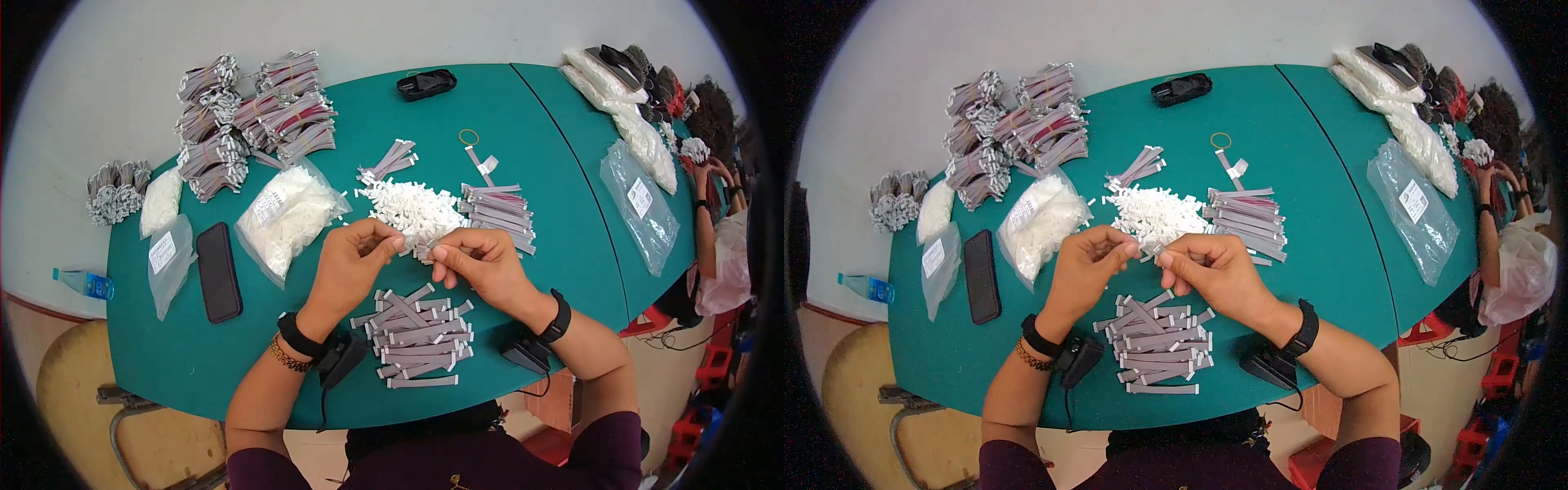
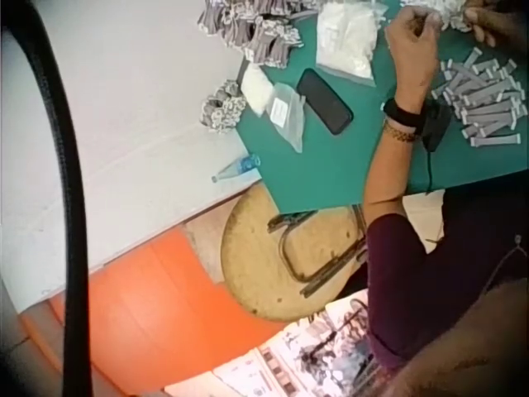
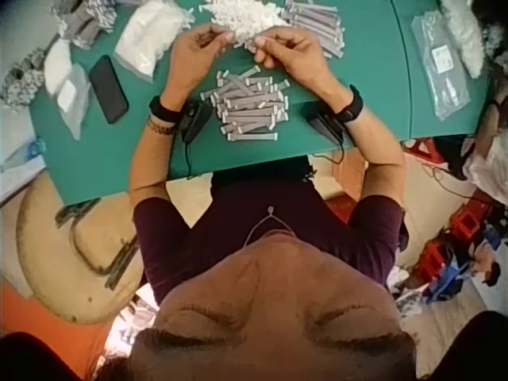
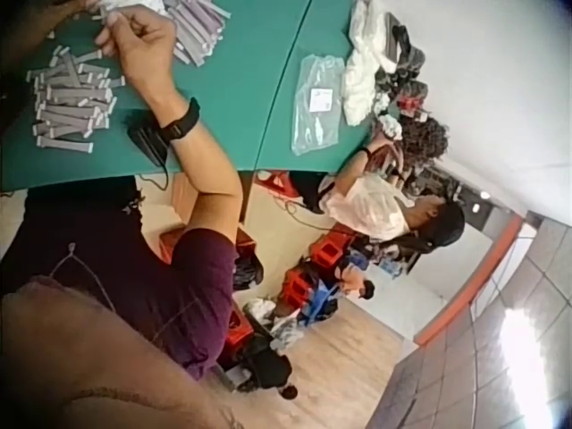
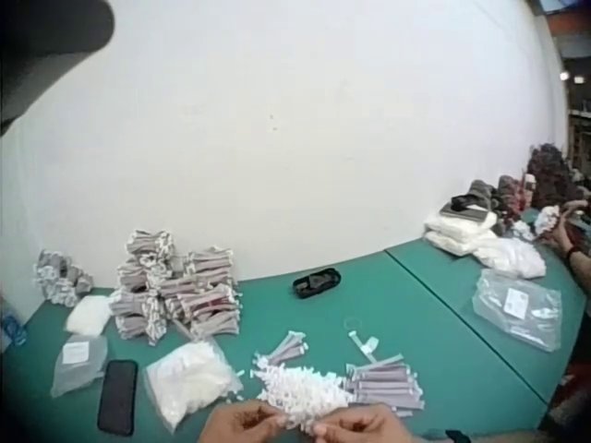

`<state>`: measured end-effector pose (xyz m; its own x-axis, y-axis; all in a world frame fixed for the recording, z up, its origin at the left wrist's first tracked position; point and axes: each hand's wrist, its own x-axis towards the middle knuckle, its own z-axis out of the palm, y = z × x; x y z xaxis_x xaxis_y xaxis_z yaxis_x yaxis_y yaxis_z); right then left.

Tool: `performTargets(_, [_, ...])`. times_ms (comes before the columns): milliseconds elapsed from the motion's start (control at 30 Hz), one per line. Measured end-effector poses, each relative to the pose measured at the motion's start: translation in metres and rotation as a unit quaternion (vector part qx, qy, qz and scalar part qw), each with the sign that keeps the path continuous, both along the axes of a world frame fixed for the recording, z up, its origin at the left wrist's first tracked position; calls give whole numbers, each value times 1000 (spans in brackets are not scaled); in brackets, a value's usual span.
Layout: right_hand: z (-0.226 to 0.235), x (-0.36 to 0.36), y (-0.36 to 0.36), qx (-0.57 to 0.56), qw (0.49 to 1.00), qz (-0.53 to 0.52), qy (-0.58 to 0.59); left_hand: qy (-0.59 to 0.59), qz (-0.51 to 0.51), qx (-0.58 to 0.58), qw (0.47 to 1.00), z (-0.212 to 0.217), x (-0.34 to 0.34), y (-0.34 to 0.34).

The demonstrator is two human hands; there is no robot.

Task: The person picks up a ribbon cable and a connector, fits the connector onto the end of the cable by hand, and places the assembled unit onto a pile.

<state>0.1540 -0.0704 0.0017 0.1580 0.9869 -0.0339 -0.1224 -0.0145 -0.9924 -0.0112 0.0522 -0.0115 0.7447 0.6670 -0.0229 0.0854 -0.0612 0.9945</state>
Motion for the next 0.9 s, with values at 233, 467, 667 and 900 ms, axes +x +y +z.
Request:
performTargets(233, [1,-1,-2,2,1000,7,-9,-81,-54,-264,960,17,-1,-9])
performTargets(467, [1,-2,-2,11,1000,12,2,-134,-54,-291,946,19,-1,-11])
performTargets(667, [2,-1,-2,13,1000,15,-1,-94,-41,-233,967,18,-2,-13])
performTargets(900, [0,-1,-3,24,1000,2,19,-56,-59,-160,984,22,0,-19])
